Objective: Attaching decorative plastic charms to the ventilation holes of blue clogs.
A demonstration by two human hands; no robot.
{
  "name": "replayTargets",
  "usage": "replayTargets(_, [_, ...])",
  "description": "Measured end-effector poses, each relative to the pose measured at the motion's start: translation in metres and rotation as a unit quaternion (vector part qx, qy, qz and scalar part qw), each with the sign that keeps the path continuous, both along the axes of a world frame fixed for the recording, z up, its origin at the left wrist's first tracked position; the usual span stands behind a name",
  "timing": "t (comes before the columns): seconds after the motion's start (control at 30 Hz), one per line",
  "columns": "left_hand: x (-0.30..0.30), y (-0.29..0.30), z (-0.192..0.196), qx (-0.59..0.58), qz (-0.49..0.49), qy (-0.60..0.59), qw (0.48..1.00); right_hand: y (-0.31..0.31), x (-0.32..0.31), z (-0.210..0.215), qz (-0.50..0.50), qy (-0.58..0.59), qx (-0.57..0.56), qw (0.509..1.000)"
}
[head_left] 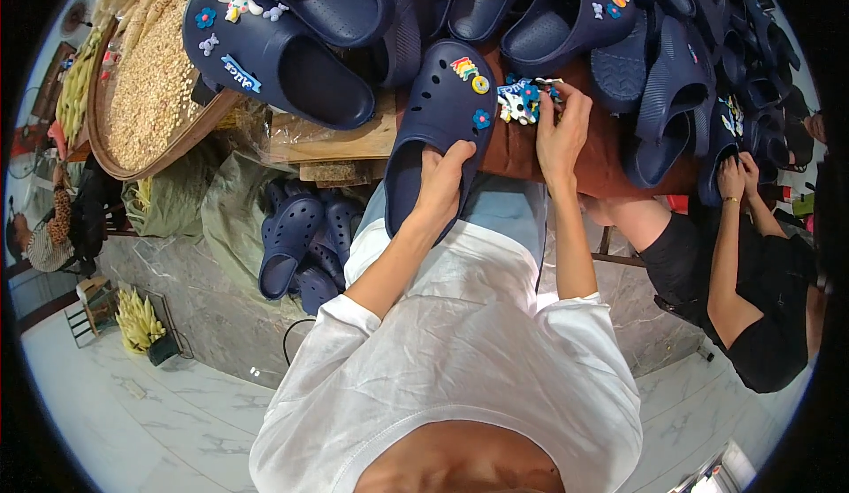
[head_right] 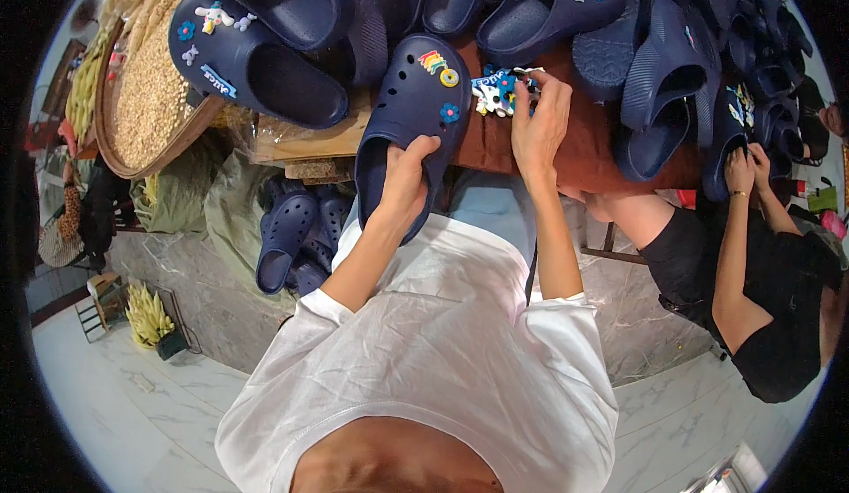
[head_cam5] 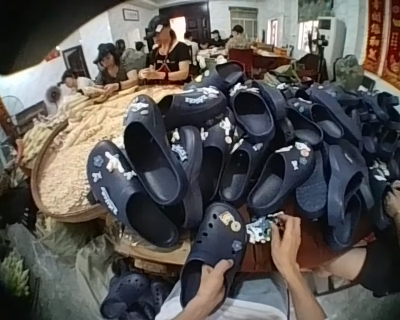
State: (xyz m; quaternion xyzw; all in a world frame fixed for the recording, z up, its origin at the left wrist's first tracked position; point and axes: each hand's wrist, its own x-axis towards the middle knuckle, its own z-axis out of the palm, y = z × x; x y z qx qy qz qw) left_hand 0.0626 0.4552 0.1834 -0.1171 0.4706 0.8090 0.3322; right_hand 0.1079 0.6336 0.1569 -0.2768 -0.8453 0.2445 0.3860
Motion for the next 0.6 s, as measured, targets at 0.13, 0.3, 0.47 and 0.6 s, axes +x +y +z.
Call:
replayTargets(0.13, [0.000, 0.002, -0.003, 0.036, 0.032, -0.010, 0.999, -0.035, 0.000, 0.010, 0.060, 0.015, -0.154, 0.986])
replayTargets(0.3, [-0.005, 0.002, -0.004, 0.067, 0.016, -0.014, 0.998, -0.066, -0.011, 0.008, 0.113, -0.021, -0.248, 0.962])
replayTargets(0.47, [-0.007, 0.000, -0.002, 0.092, 0.013, -0.047, 0.995, -0.071, -0.012, 0.012, 0.113, -0.027, -0.259, 0.959])
replayTargets(0.6, [-0.007, 0.000, -0.006, 0.087, 0.010, -0.036, 0.996, -0.065, -0.007, -0.003, 0.096, -0.006, -0.112, 0.989])
